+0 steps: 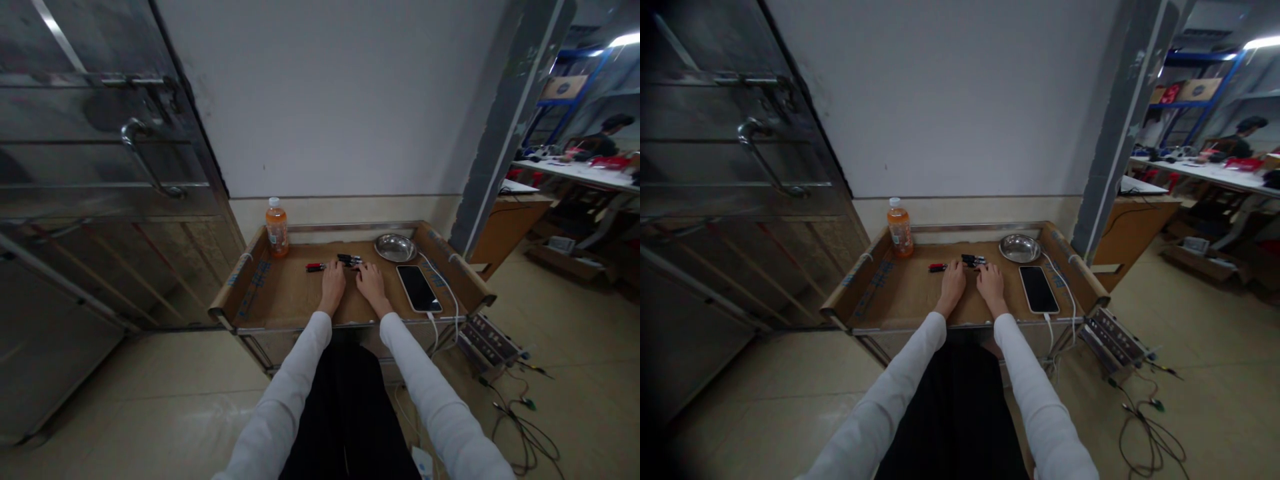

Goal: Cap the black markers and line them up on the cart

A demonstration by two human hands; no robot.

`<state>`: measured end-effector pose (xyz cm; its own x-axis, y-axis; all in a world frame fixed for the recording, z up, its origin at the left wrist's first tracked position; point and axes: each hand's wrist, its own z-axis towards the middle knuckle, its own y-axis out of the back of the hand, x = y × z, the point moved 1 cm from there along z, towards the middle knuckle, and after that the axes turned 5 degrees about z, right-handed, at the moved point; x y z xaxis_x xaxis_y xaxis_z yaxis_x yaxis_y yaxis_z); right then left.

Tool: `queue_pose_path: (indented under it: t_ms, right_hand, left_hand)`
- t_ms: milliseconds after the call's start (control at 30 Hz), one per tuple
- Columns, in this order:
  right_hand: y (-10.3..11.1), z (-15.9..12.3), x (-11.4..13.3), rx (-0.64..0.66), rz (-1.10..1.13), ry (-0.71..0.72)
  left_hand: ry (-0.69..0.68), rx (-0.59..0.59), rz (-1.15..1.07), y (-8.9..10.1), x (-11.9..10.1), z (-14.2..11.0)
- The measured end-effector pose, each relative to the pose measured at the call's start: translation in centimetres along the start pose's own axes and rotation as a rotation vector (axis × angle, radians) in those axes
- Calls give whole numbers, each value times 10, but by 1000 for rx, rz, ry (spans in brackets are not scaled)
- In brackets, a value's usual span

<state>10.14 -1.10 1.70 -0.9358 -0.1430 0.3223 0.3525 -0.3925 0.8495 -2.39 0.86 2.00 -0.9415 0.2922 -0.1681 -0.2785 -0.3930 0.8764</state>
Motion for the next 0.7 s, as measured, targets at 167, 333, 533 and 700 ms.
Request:
queue_pose_path:
  t_ms: [167, 333, 533, 700]
  right_hand:
    - [-1, 4, 8, -19, -58, -56]
    - [-5, 2, 8, -36, -98, -29]
    - [-9, 2, 5, -32, -51, 39]
    - [-11, 3, 2, -40, -34, 38]
  left_hand:
    - [-31, 57, 10, -8, -5, 6]
    - [-57, 60, -71, -13, 0, 3]
    - [-68, 46, -178, -15, 3, 2]
    - [-75, 47, -208, -15, 4, 1]
